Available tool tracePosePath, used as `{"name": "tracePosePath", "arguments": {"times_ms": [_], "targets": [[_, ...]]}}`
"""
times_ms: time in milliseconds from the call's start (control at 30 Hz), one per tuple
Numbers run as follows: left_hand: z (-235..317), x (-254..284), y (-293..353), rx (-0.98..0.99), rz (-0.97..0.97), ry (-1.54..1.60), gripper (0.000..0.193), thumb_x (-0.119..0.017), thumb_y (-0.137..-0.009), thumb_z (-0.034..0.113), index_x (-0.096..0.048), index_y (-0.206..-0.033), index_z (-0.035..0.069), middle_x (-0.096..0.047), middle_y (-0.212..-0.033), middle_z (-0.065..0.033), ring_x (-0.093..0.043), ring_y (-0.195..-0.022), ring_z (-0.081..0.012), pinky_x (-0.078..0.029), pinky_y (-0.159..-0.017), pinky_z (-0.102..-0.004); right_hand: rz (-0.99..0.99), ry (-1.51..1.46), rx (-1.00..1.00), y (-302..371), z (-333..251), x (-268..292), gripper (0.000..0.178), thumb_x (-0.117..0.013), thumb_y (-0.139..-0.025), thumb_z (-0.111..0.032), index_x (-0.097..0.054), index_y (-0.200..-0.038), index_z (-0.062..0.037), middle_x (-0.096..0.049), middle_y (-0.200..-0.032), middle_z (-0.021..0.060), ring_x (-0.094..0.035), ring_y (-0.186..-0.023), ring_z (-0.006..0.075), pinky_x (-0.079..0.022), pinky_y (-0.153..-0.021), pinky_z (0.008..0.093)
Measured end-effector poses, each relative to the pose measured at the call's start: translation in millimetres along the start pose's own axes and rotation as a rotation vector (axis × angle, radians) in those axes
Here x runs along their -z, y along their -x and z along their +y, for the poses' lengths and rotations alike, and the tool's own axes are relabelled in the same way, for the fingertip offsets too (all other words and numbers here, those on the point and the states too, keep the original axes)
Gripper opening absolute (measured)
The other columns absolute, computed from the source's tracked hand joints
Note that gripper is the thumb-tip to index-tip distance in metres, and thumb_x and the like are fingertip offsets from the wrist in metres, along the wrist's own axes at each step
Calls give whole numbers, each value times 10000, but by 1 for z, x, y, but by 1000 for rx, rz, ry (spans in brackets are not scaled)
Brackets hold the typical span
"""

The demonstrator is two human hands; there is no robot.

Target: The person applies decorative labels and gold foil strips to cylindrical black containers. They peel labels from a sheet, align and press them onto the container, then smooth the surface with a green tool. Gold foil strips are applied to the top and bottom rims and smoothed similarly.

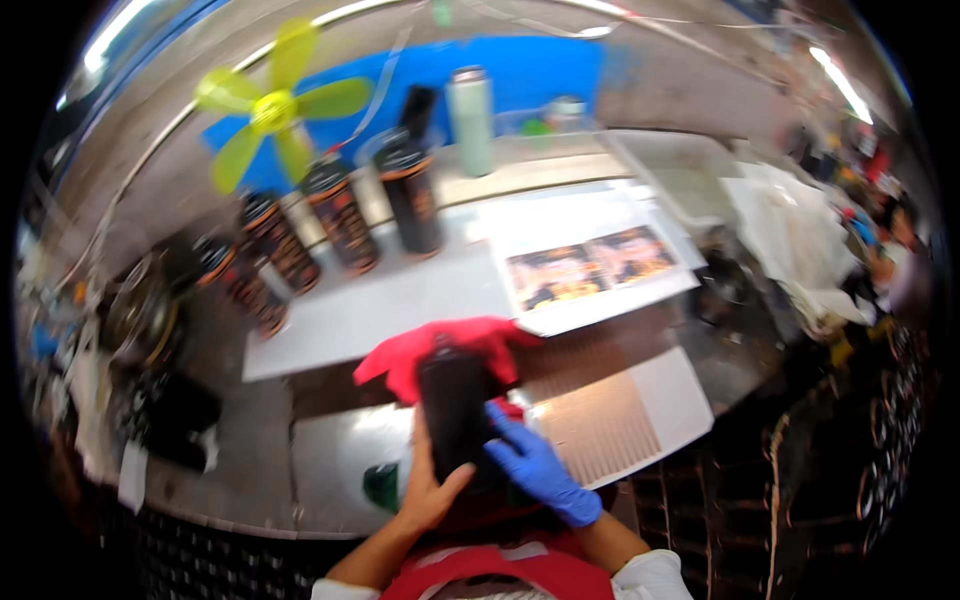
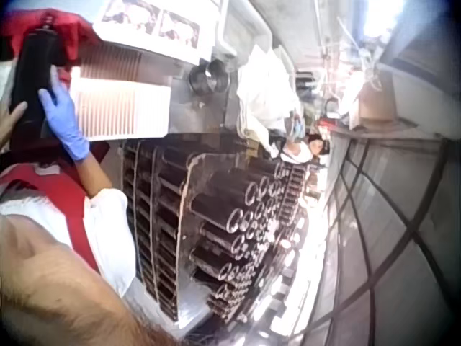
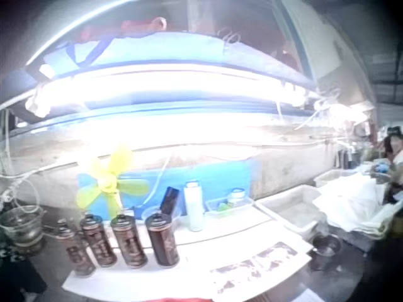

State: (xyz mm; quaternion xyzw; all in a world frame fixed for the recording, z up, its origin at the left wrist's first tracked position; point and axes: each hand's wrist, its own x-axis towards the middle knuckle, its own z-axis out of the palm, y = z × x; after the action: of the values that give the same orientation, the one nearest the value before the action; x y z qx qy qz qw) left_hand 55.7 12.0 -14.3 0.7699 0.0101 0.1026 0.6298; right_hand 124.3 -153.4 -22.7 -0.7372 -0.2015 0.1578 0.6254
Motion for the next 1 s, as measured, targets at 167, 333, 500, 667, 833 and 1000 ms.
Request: {"name": "tracePosePath", "arguments": {"times_ms": [167,333,500,667,833,1000], "targets": [[9,-17,1,-35,83,177,924,-608,-817,320,-13,-1459,24,-162,-1488,-164,-229,-1353,-264,-180,-1095,-352,-198,-152,-294,0,-28,39,485,-563,-913,-262,-438,-1350,-92,-605,-1144,105,-565,-972,166,-431,-893,303],[5,-1,7,-79,128,115,994,-485,-832,632,-29,-1453,5,-126,-1497,-172,-213,-1361,-276,-201,-1090,-365,943,-445,4,14,-56,213,213,-500,-863,-116,-600,-1030,-29,-525,-713,-43,-401,-547,7,-324,-469,160],[-9,6,6,-94,84,180,1000,-439,-828,668,-23,-1452,6,-170,-1480,-169,-286,-1328,-277,-260,-1069,-373,1132,-284,525,31,-94,300,289,-518,-876,-169,-609,-1112,-30,-566,-718,-8,-393,-507,39,-329,-461,163],[-27,0,15,-110,87,154,1013,-430,-820,684,-50,-1443,-19,-225,-1454,-174,-320,-1306,-277,-270,-1059,-364,794,287,-17,-71,-48,289,425,-685,-789,-293,-620,-1044,41,-646,-867,80,-621,-713,164,-493,-694,257],[-28,-6,15,-107,101,115,978,-476,-844,597,-41,-1431,-53,-224,-1445,-199,-320,-1303,-286,-260,-1058,-360,668,1035,-244,-152,-19,321,715,-763,-577,-541,-653,-1011,16,-663,-927,188,-650,-837,283,-499,-737,342],[-1,3,7,34,42,327,929,-650,-798,252,-36,-1450,4,-218,-1452,-189,-271,-1333,-285,-204,-1089,-368,342,852,-248,-188,0,363,531,-773,-578,-482,-660,-674,28,-622,-625,189,-585,-565,210,-454,-548,372]]}}
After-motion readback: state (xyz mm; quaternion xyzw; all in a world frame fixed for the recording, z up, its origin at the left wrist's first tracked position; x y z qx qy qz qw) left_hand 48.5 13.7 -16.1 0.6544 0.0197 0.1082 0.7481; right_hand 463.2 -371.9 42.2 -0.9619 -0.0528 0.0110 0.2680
